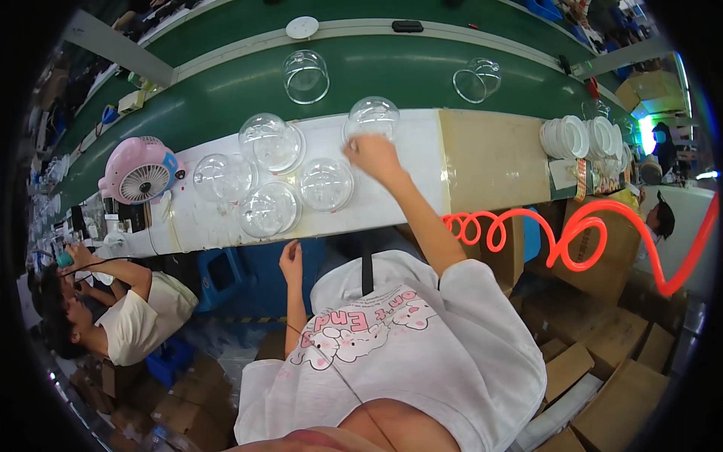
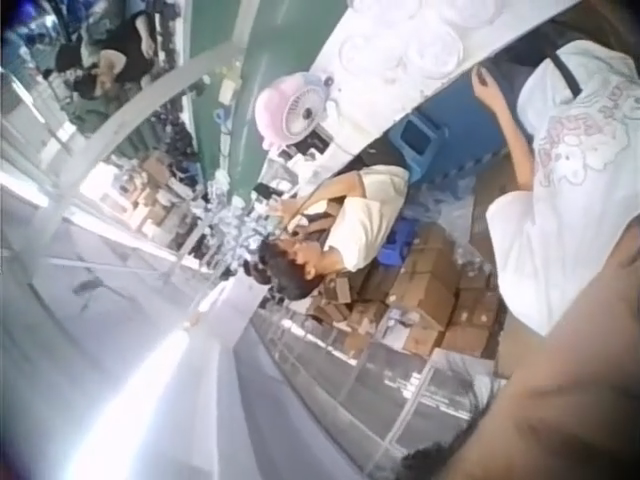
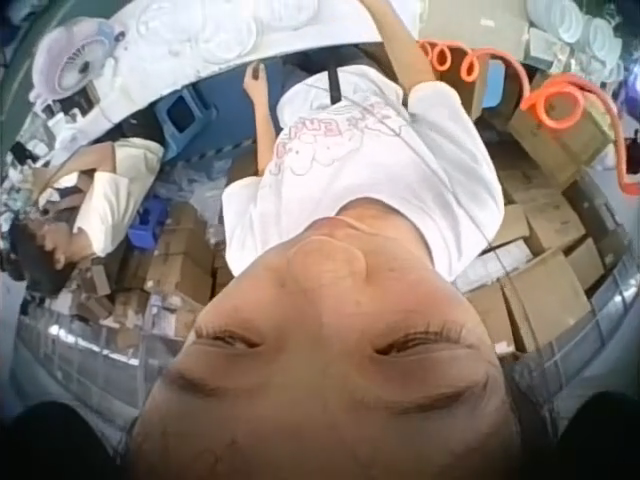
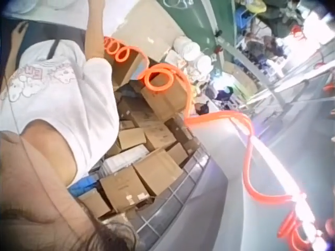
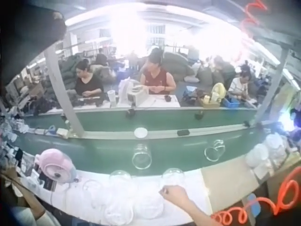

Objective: Assemble light fixture components by attaching clear plastic domes to white bases and organizing them in boxes at an assembly line.

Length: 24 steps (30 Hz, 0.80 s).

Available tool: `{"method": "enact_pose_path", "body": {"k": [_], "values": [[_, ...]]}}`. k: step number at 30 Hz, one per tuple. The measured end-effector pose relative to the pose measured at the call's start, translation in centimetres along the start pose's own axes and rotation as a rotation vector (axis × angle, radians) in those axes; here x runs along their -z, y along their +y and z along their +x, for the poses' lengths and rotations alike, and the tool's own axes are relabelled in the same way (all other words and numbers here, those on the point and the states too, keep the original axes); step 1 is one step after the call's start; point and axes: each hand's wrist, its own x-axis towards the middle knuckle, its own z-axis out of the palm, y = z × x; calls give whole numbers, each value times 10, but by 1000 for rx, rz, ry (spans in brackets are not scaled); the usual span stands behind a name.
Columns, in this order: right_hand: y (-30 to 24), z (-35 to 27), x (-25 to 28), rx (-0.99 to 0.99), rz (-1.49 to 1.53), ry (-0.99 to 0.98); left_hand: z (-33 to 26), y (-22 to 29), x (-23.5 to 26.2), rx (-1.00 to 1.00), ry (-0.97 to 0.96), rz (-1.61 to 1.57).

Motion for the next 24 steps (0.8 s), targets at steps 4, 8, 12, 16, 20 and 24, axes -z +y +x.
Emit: {"method": "enact_pose_path", "body": {"k": [4,8,12,16,20,24], "values": [[-81,111,46,163,-73,403,-18,-2,-12,26,73,-48],[-74,223,8,119,-284,201,-36,9,-23,77,130,-40],[-65,269,-16,168,-362,148,-52,10,-16,111,258,-70],[-54,277,-23,248,-378,203,-54,-1,-5,133,341,-53],[-35,264,44,327,-186,416,-35,-6,-6,91,328,-55],[-9,165,172,446,-29,703,-2,20,-6,-12,441,198]]}}
